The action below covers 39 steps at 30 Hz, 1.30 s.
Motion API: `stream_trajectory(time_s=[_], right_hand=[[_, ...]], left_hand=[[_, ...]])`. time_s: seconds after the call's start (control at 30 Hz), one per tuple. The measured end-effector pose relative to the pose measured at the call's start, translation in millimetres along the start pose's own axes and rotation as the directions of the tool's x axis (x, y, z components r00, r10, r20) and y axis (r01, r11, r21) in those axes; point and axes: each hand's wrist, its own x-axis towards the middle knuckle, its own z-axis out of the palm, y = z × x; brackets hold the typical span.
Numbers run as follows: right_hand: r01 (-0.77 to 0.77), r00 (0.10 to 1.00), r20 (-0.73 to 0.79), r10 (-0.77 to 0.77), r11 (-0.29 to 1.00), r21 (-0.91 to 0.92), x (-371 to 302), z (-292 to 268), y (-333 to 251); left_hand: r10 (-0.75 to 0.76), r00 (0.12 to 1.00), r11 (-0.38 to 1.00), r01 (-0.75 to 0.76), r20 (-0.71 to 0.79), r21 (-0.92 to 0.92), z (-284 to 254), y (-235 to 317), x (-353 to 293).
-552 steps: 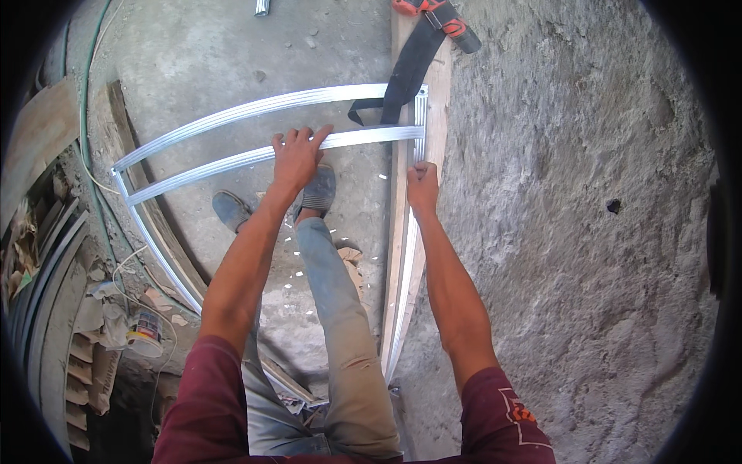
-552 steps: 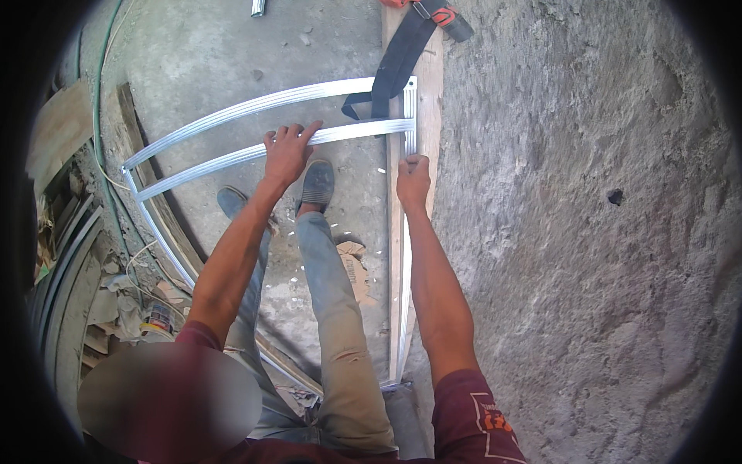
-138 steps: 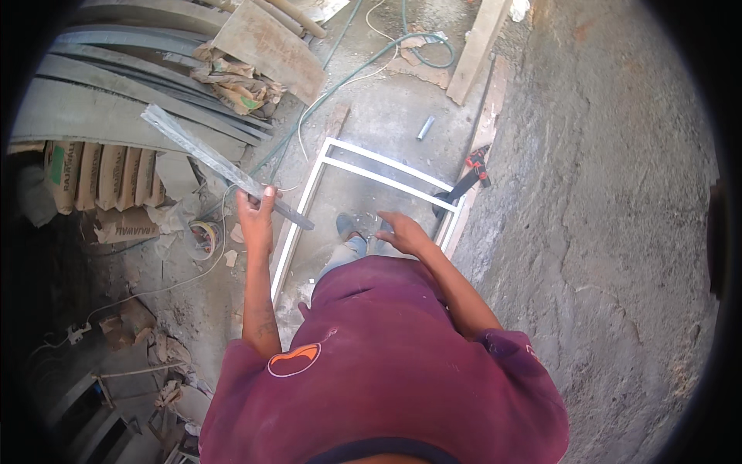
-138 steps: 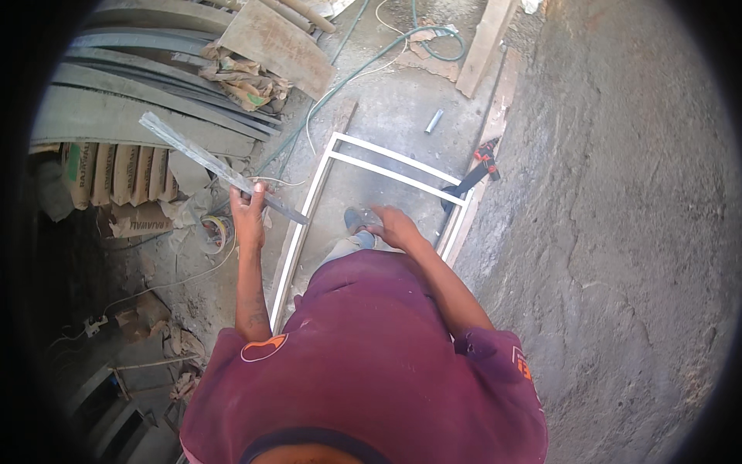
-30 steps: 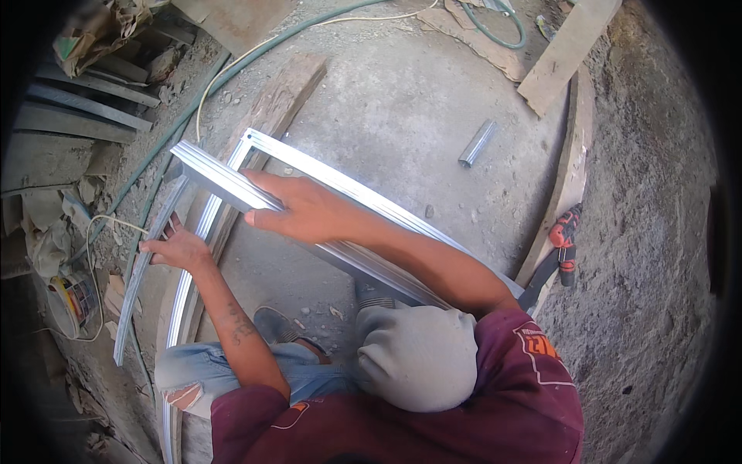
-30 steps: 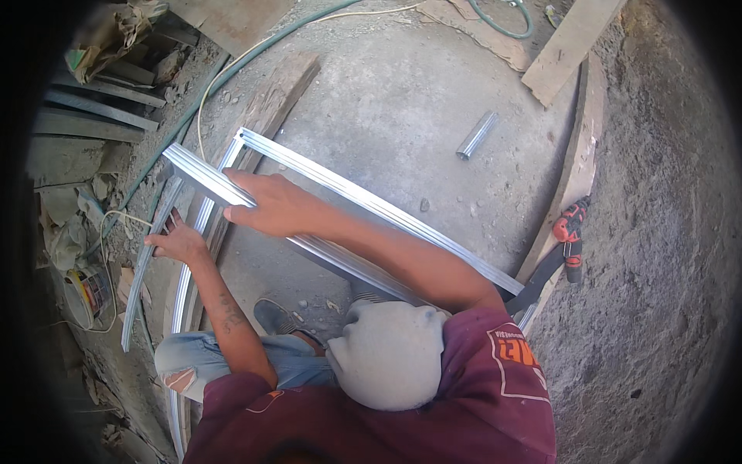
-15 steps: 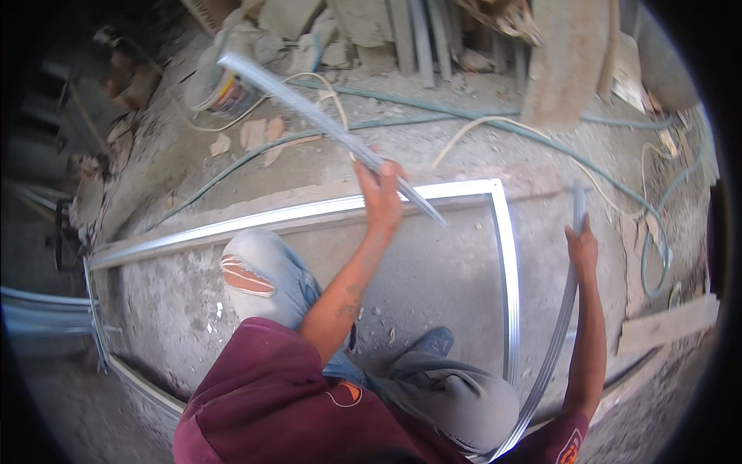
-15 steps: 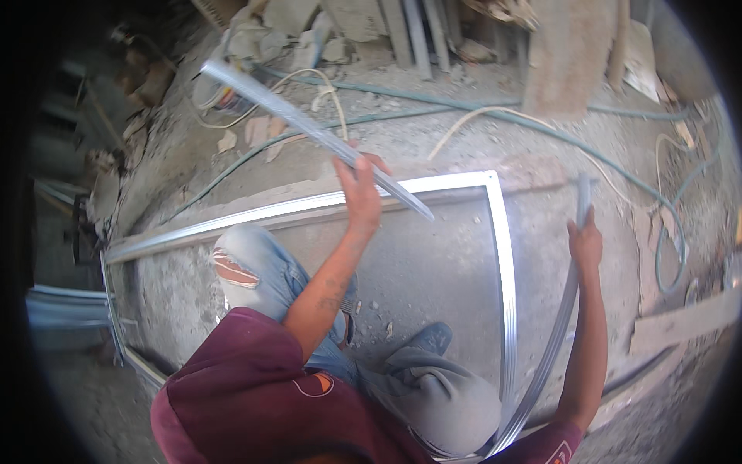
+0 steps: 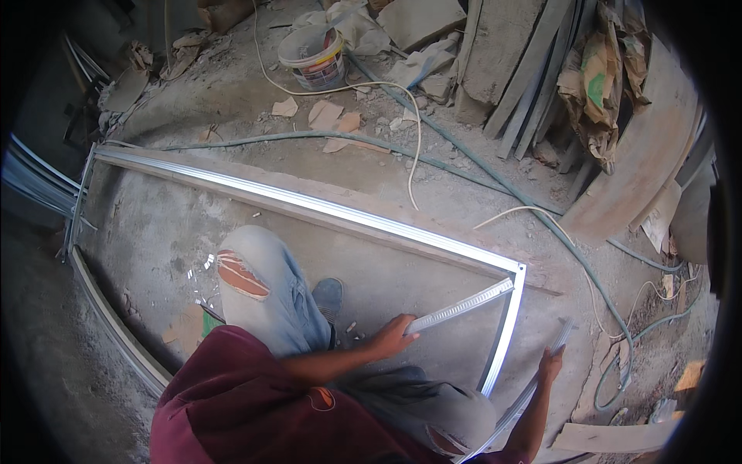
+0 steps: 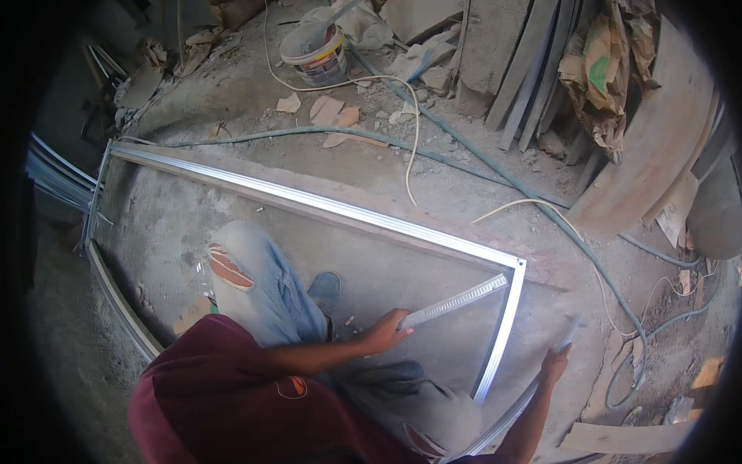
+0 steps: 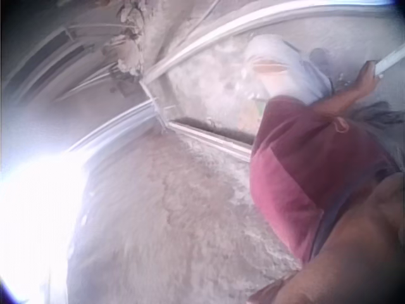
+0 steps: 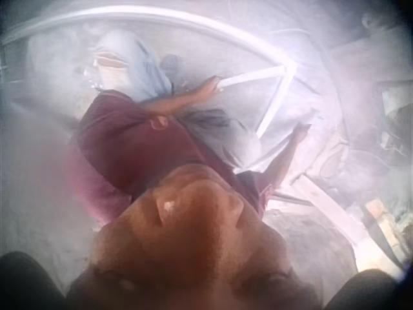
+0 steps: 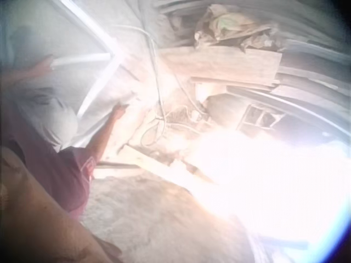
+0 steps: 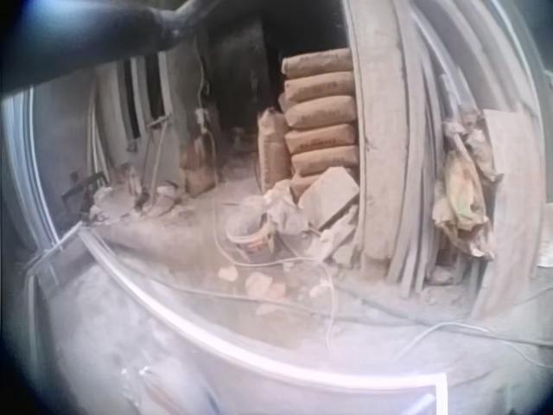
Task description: The person assembles a rectangular metal frame on the floor using a cordless drill to fasten the corners. They then measure and mark the frame with a tape measure and pen.
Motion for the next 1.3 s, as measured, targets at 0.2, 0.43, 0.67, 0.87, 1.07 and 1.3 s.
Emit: stream_trajectory(time_s=[0.2,0.43,0.67,0.87,1.07,1.3], right_hand=[[0.191,0.976,-0.103,-0.194,0.981,-0.038,80,-63,-48],[0.626,0.643,0.312,-0.7,0.714,0.312,11,-109,-478],[0.794,0.379,0.703,-0.602,0.601,0.087,-17,43,-634],[0.68,0.459,0.597,-0.658,0.693,0.241,-24,50,-640],[0.427,0.794,0.306,-0.525,0.84,0.334,37,17,-556],[0.289,0.917,0.148,-0.371,0.872,0.395,43,-34,-447]], left_hand=[[-0.057,0.966,0.818,-0.099,0.252,0.566,-41,25,-34],[0.194,0.893,0.967,-0.244,0.407,0.074,-248,182,49],[0.218,0.957,0.931,-0.264,0.193,0.252,-281,198,117],[0.07,0.942,0.912,-0.194,0.33,0.361,-282,181,118],[0.053,0.937,0.864,-0.217,0.346,0.454,-247,202,108],[0.051,0.936,0.851,-0.223,0.348,0.476,-206,221,84]])
